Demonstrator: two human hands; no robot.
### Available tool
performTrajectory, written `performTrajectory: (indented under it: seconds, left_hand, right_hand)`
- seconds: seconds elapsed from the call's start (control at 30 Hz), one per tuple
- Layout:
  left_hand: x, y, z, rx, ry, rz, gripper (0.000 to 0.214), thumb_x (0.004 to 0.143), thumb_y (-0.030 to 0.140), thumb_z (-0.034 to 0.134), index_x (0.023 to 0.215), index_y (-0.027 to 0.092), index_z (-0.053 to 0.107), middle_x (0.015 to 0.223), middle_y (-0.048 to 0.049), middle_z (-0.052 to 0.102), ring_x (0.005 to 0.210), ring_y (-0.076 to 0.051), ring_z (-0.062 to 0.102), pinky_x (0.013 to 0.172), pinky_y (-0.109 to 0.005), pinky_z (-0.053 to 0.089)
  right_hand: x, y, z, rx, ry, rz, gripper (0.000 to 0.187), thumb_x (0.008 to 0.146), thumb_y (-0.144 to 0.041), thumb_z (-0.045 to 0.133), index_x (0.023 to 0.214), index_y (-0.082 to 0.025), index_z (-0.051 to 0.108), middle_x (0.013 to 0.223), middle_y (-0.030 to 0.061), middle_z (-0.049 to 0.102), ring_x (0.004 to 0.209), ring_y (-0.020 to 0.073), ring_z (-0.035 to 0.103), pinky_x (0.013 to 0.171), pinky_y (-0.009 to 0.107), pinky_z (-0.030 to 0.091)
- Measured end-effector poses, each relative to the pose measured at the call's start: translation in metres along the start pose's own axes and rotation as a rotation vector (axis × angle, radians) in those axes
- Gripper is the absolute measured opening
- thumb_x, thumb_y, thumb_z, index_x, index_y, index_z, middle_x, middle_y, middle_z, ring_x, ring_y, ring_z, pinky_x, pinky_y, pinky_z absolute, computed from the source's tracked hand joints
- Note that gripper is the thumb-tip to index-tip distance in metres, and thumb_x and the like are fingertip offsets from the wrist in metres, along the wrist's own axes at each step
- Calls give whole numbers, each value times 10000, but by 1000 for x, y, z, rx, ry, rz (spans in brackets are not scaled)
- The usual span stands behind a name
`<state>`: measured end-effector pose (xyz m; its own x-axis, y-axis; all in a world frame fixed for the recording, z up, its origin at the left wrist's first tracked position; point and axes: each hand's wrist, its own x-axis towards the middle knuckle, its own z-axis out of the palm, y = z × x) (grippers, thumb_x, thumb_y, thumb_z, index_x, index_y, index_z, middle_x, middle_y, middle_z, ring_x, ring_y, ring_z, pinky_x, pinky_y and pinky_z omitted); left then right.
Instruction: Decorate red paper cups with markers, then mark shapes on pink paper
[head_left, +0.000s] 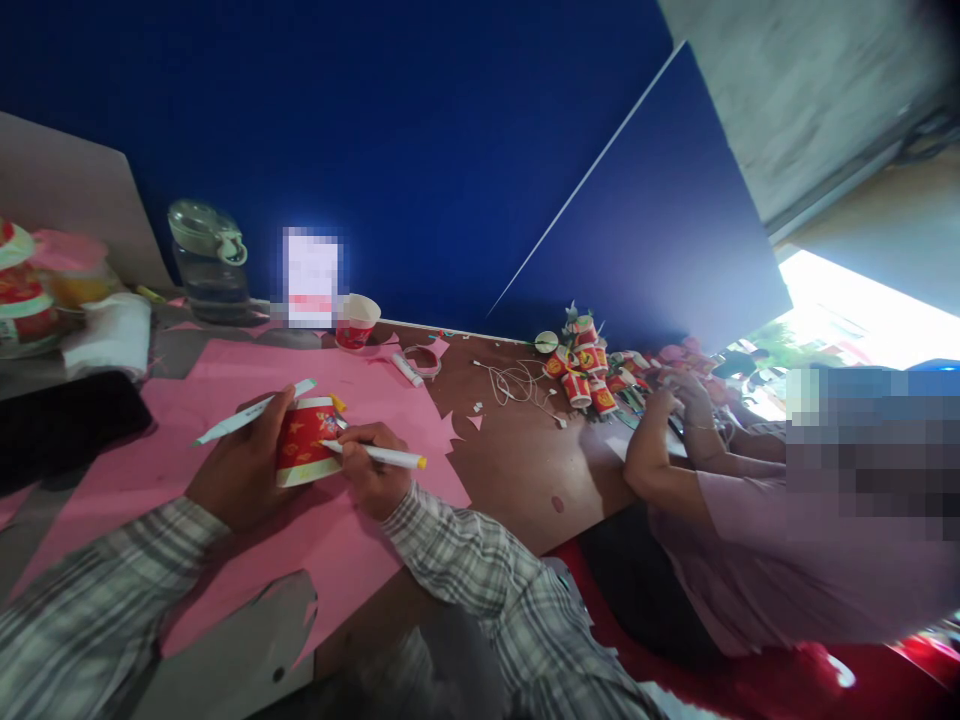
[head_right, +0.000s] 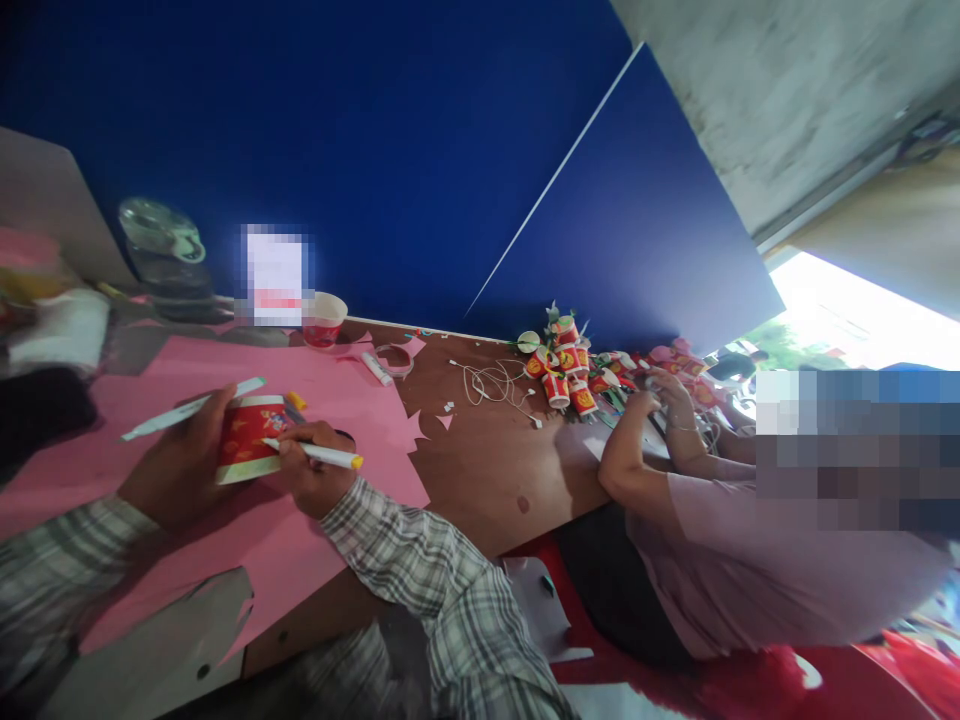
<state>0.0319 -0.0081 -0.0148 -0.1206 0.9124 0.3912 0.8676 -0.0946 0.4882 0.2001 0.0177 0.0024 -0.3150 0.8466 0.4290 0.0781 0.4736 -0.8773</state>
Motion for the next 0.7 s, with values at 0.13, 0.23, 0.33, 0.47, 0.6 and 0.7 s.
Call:
performTrajectory:
  seconds: [0.13,0.23,0.33,0.47,0.6,0.7]
  left_hand:
    - [0,0,0,-1,5,3,1097,443,700,459,1317,135,114,1216,-215,455,1079,-349,471,813,-471,427]
    - [0,0,0,0,7,9,1110,434,705,460,1319,133,110,1225,-215,448,1080,-350,471,828,-470,422]
    - [0,-1,0,5,13,1,1113,432,704,462,1321,138,107,1222,-211,453,1072,-343,479,829,-469,423]
    - [-1,-3,2,11,14,8,1105,437,689,473,1320,131,112,1219,-214,453,1077,-343,473,831,-471,421]
    - [0,-4,3,15,13,11,1113,434,681,487,1318,119,112,1213,-218,457,1065,-349,480,816,-467,428]
    - [0,-3,2,8,22,22,1097,449,686,468,1317,113,118,1224,-221,447,1075,-346,473,825,-470,424]
  right_hand:
    - [0,3,1,27,4,23,206,827,-295,506,875,-127,617,650,42,588,557,125,533,527,239,443]
    - [-1,4,1,27,4,16,216,829,-298,498,876,-123,615,638,42,580,555,127,534,523,238,443]
    - [-1,3,1,25,10,10,209,827,-301,496,870,-131,611,655,46,594,551,128,536,517,238,442]
    - [0,0,0,-1,8,-1,192,827,-292,496,861,-140,609,736,64,638,561,126,545,529,243,448]
    - [0,0,0,-21,8,-15,191,834,-288,490,869,-143,610,770,73,656,601,138,578,561,251,468]
    - [0,0,0,-26,6,-27,186,835,-286,492,877,-150,613,817,83,671,664,156,616,604,269,492]
